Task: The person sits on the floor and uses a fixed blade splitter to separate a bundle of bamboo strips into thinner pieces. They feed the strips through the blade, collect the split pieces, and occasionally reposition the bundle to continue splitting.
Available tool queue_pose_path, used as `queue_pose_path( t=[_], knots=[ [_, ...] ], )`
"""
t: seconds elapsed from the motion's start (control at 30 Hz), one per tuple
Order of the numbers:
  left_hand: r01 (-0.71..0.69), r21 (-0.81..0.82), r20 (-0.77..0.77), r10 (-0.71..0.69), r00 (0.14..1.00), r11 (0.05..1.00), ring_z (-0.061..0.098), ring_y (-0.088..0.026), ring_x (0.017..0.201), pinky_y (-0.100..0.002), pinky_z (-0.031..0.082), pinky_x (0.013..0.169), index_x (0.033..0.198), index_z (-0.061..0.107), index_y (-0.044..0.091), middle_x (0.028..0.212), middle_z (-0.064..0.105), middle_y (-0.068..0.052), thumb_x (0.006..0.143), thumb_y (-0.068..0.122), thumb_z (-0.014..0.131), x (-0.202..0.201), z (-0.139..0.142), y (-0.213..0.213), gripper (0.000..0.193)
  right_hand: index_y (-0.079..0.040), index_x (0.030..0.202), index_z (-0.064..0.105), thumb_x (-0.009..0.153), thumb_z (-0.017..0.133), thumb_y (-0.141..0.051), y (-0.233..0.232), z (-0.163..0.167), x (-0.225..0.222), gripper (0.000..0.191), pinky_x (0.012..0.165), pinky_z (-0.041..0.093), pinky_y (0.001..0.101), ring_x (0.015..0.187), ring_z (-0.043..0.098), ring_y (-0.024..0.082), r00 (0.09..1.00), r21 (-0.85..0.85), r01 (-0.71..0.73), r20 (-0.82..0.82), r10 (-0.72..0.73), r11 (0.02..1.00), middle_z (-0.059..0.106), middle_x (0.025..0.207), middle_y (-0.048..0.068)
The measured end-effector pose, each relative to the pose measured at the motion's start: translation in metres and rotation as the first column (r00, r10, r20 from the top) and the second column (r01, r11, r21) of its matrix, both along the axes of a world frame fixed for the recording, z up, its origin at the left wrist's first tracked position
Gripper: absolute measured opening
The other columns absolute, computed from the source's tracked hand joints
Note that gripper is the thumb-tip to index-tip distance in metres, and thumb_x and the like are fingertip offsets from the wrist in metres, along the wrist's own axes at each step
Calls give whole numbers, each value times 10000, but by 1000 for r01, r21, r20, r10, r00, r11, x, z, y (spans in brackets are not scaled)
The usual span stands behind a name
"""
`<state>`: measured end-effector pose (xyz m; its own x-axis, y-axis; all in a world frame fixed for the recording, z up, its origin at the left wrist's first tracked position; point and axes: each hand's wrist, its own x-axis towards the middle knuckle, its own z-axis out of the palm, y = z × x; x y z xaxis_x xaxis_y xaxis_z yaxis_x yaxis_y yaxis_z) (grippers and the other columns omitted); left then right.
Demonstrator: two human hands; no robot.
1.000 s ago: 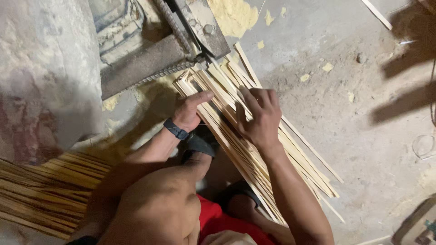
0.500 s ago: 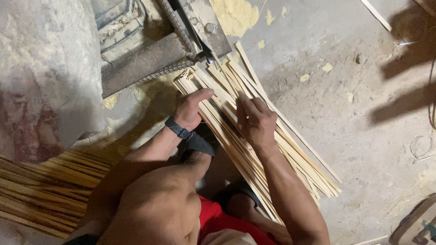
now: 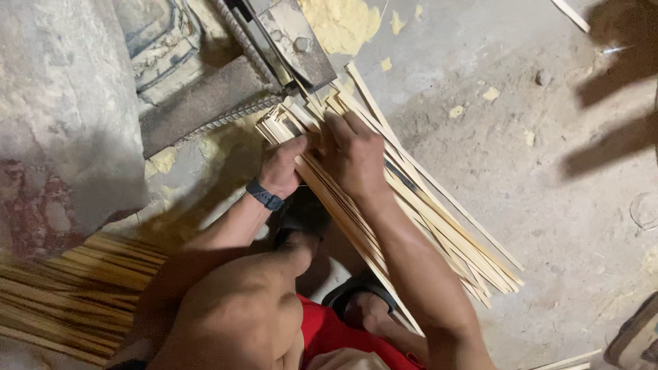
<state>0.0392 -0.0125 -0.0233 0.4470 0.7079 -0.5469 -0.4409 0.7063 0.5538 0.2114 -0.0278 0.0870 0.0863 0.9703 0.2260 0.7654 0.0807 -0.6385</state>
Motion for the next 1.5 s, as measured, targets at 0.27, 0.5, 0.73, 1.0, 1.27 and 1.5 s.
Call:
queue_pose_path(
  t=[0.27,0.5,0.73,1.0,1.27,1.5],
  knots=[
    [86,-60,-66,-90,994,995,704,-196,969,-320,569,909,966,756,2,1004,752,-113,856,177,743,4,31,7,207,-96,1184,716,974,720,-143,-59,-2,35,215,599,584,303,707,676,219,994,2,-102,48,102,995,698,930,114],
    [-35,-43,-35,33,999,998,674,-221,1014,-371,548,954,1105,697,-5,1059,722,-101,873,76,763,-3,3,2,254,-65,1070,719,994,686,-59,-23,-17,1,82,506,490,393,577,630,239,999,-37,11,-53,-13,999,653,793,97],
    [70,-147,128,-52,990,987,639,-245,1120,-388,502,1013,1166,702,-6,1165,712,-110,922,237,761,-4,-20,-1,349,-47,1141,723,957,648,-51,8,-19,-6,199,499,535,368,608,650,234,996,-100,-12,-91,3,995,689,914,123],
    [65,-91,-119,-76,990,994,687,-286,1110,-378,554,1004,1131,718,-61,1165,720,-232,790,228,839,0,40,3,463,-2,1135,710,875,701,-221,-56,25,35,340,660,583,433,798,663,311,952,142,-59,304,14,988,669,941,174],
    [24,91,-45,-20,999,996,719,-272,1054,-370,590,976,1089,711,-87,1084,749,-207,841,182,847,0,53,6,391,-32,1144,752,1001,724,-115,-72,-2,30,167,583,609,289,742,730,178,961,-171,-80,-275,30,982,740,965,143],
    [43,-57,-226,-55,973,997,711,-212,1117,-327,550,1008,1142,720,-58,1145,767,-155,793,234,835,-3,40,10,470,40,1237,702,1043,602,-57,-51,-16,26,238,421,511,275,519,642,125,975,-189,-43,-223,0,981,683,761,111]
  ],
)
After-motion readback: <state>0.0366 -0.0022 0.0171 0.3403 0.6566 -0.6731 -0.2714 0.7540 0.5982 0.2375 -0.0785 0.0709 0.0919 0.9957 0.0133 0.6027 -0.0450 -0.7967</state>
